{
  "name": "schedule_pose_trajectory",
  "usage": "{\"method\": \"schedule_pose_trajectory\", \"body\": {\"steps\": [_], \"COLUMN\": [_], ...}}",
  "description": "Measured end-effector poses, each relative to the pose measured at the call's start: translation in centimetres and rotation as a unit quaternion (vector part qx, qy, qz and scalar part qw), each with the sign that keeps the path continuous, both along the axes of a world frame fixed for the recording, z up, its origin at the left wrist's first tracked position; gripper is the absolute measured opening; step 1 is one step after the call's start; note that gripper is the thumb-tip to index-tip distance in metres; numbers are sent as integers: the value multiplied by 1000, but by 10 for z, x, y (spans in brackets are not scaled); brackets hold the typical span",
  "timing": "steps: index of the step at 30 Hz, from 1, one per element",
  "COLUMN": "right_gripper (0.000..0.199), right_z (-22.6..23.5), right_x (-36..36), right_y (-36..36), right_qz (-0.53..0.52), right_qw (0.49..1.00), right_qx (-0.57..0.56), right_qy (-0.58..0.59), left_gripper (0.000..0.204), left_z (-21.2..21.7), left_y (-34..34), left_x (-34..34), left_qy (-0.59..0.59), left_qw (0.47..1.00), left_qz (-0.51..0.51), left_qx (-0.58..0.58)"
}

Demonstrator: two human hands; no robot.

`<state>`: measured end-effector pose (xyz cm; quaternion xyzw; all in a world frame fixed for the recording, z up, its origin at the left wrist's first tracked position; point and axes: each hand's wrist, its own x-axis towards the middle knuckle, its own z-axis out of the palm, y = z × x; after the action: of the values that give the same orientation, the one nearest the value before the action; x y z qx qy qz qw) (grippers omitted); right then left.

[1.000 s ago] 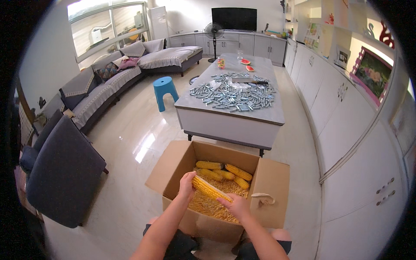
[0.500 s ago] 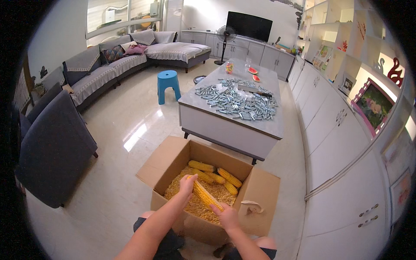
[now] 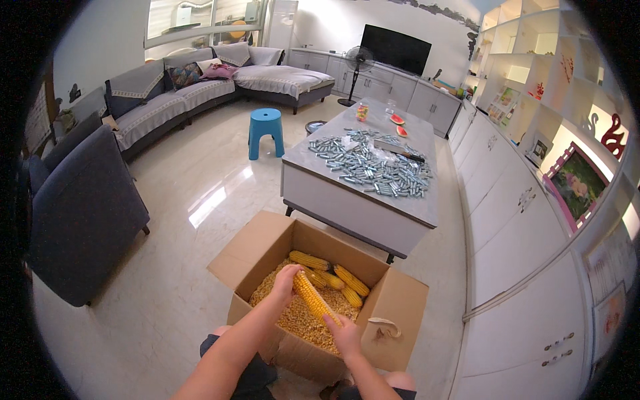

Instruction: The person sits on the floor and shucks corn cobs by hand, removing kernels into a cardboard box. They handle multiple cobs one at a time, rotating each to strip the kernels, and place the stripped cobs back into the box.

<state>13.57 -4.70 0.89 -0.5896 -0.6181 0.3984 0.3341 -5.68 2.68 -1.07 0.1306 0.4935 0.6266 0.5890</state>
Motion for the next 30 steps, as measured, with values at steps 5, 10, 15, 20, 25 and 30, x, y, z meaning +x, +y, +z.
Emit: {"method": "schedule_pose_trajectory", "body": {"steps": [5,10,15,20,25,30], "right_gripper": [47,41,41,39,47,45], "right_z": [-2,3,7,12,3,11], "right_x": [-4,-9,-5,-4,3,0], "right_y": [-9,-16,-13,-12,-11,-17], "right_qz": [15,27,24,10,7,26], "right_qw": [994,989,998,1000,996,988], "right_qx": [35,70,41,8,39,103], "right_qy": [-102,-125,-50,-20,-76,-114], "left_gripper": [19,27,33,34,31,35], "left_z": [-24,-14,2,-5,-10,-28], "left_y": [8,4,2,3,5,8], "left_x": [1,5,1,2,6,7], "left_qy": [64,160,0,-37,62,184], "left_qw": [997,985,998,999,998,983], "left_qz": [33,64,-1,-25,-28,16], "left_qx": [-3,-19,-56,-4,-10,-11]}}
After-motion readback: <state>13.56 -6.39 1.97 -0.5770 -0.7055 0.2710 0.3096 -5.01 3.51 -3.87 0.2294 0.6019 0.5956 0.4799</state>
